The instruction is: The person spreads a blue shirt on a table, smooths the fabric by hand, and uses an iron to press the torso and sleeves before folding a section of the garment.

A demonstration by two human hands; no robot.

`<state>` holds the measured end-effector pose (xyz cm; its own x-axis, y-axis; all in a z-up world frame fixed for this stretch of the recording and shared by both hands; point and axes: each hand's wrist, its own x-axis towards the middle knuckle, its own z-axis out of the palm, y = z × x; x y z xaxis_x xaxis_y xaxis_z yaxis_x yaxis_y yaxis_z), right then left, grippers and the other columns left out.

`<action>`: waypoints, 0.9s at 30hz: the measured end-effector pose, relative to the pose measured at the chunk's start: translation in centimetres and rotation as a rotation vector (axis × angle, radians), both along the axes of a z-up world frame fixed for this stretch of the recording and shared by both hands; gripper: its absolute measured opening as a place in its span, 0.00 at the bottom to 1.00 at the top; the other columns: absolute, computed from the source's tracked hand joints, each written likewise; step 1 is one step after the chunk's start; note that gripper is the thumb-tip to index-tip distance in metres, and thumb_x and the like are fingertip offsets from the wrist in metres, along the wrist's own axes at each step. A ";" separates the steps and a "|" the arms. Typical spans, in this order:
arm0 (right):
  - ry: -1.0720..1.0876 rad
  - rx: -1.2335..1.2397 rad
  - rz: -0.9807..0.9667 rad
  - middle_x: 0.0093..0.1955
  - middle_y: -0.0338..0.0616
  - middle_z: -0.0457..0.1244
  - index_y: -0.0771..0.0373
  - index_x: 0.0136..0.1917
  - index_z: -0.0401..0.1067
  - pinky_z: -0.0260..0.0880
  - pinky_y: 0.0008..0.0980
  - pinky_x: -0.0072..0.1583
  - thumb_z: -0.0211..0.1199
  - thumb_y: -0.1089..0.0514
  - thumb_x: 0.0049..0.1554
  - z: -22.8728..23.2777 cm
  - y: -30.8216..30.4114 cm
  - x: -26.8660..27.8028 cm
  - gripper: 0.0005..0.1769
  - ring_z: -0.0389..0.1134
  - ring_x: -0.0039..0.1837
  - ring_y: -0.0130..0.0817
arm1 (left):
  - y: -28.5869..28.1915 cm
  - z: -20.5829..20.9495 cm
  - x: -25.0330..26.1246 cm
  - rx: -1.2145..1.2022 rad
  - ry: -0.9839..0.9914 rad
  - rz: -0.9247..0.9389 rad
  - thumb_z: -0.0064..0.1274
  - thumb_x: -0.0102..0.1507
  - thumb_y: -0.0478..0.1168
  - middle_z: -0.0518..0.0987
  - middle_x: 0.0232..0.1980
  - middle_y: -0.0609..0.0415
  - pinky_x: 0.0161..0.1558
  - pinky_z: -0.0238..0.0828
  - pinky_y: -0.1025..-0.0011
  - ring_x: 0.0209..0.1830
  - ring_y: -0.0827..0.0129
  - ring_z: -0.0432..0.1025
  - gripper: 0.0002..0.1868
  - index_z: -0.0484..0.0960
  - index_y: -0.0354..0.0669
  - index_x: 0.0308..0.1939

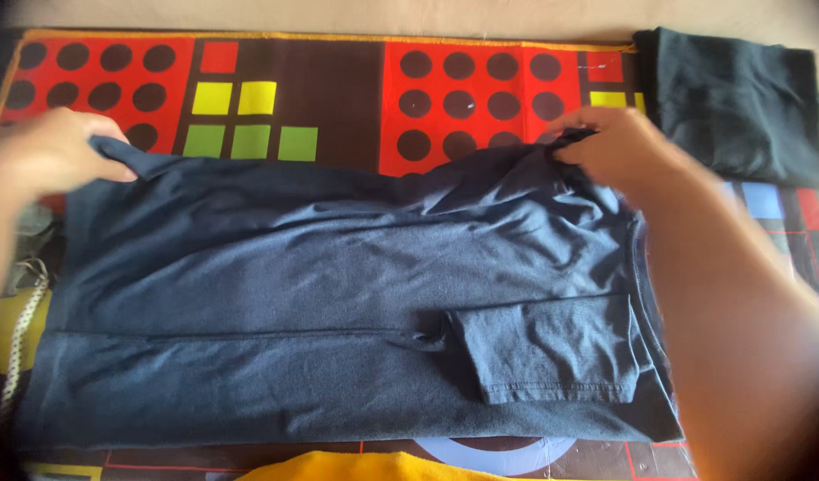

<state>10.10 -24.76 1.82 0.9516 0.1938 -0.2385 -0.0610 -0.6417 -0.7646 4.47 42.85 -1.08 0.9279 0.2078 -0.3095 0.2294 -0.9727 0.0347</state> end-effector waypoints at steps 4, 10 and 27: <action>0.160 0.135 0.115 0.51 0.36 0.72 0.62 0.56 0.81 0.68 0.20 0.51 0.55 0.71 0.55 5.7 -1.1 -0.4 0.20 0.69 0.47 0.22 | 6.6 -0.2 2.8 -0.069 0.242 -0.036 0.73 0.52 0.54 0.86 0.47 0.50 0.59 0.74 0.61 0.50 0.61 0.79 0.26 0.87 0.48 0.50; -0.184 0.368 -0.269 0.60 0.39 0.68 0.49 0.63 0.80 0.64 0.34 0.62 0.60 0.70 0.57 6.1 0.1 -0.5 0.25 0.63 0.56 0.33 | 7.7 -0.8 2.8 -0.484 -0.031 0.217 0.70 0.56 0.42 0.86 0.48 0.40 0.56 0.73 0.59 0.48 0.54 0.81 0.26 0.82 0.35 0.55; -0.625 -0.471 -0.251 0.85 0.52 0.44 0.55 0.84 0.53 0.30 0.62 0.76 0.52 0.47 0.66 -7.2 6.0 -13.0 0.36 0.42 0.83 0.51 | -20.6 -1.6 -17.8 0.145 -0.799 0.167 0.52 0.72 0.48 0.64 0.66 0.38 0.65 0.54 0.45 0.68 0.45 0.58 0.28 0.67 0.46 0.74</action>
